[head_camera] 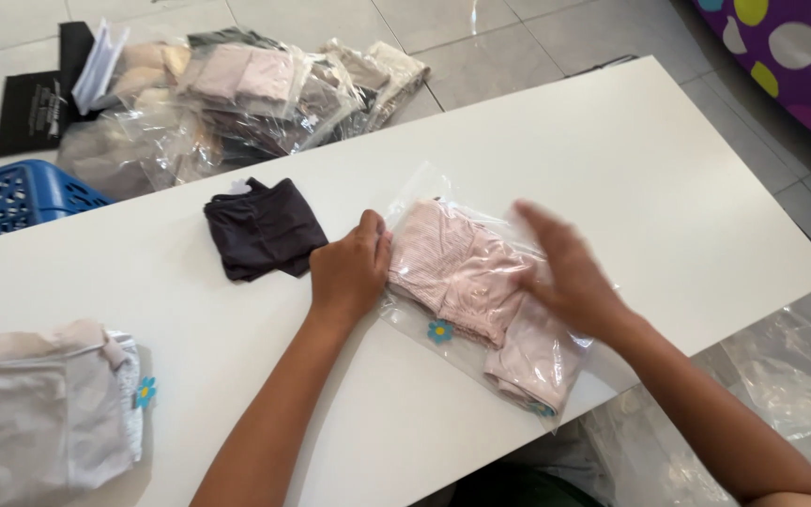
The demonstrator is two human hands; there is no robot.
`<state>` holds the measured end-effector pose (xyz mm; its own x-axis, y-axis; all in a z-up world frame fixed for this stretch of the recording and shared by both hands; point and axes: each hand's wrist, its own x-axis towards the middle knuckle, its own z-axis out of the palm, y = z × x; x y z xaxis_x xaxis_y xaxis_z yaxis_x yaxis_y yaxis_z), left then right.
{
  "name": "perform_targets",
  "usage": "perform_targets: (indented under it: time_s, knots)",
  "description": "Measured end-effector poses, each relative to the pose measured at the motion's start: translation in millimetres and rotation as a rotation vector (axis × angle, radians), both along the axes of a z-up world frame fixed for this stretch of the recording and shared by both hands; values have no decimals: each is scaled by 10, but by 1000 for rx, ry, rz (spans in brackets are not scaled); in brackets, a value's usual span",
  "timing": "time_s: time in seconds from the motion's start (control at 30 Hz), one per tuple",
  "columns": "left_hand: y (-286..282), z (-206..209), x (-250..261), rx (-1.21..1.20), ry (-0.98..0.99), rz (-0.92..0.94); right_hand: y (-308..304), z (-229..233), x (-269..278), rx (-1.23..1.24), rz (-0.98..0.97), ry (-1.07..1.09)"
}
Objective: Packing folded underwear into clear plastic bags and sealing them.
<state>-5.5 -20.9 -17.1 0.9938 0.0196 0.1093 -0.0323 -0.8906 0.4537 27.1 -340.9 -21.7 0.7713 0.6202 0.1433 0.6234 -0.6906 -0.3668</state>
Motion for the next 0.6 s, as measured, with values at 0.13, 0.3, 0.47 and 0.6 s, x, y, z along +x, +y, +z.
perform_targets:
  time_s: [0.13,0.3,0.47,0.6]
  knots:
    - [23,-191,8,9,-313,-16,0,116,264,-16,-270,236]
    - [44,-18,-31,-171,-384,-11,-137,384,470,155,-268,324]
    - [123,13,4,-505,-251,111,34,1495,98,214,-109,-101]
    - [202,-132,118,-867,-117,67,362,1711,-304,-270,38,-778]
